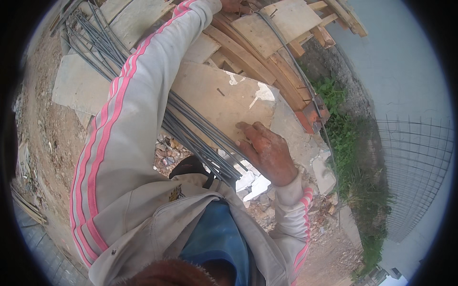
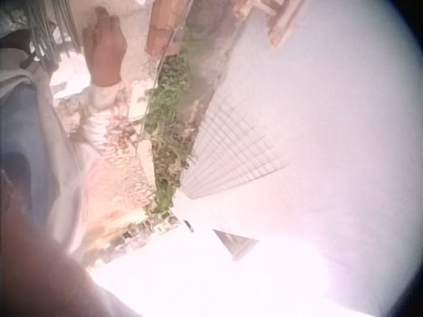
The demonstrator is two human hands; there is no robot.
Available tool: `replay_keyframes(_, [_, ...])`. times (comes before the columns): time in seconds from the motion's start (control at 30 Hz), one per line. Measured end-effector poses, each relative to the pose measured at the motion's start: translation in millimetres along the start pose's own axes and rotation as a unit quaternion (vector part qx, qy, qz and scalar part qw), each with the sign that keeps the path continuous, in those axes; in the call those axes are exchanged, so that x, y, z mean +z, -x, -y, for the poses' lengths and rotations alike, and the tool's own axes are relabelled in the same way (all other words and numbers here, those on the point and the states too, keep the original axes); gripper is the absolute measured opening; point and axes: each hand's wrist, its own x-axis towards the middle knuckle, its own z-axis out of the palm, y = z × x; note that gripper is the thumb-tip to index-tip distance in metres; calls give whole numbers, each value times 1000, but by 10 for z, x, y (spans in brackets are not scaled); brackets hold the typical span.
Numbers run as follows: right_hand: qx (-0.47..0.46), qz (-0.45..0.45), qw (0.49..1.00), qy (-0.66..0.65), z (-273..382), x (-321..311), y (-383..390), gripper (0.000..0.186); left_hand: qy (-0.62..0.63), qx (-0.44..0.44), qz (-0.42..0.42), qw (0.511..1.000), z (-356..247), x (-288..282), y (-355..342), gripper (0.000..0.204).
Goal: The person repeatedly bends thin metal rods into a U-shape using a hammer and a wooden plank as a makeshift anvil. They pick up a rod, position it on the wood, and strike it with the hammer to create a bend, then place the finished piece aside.
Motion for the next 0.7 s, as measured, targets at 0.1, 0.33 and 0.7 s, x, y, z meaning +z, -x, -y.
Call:
replay_keyframes(0.1, [-11, -33, 999, 16, 86, 193, -78, 34, 13, 62, -9, 998, -41, 45, -21, 41])
replay_keyframes(0.33, [157, -189, 966, -84, -163, 139, 493, 26, 78, 104, 23, 991, -222, 178, 50, 49])
replay_keyframes(0.7, [396, -394, 754, -345, -768, 1265, 1985, 27, 112, 18, 86, 990, -173, -438, -77, 61])
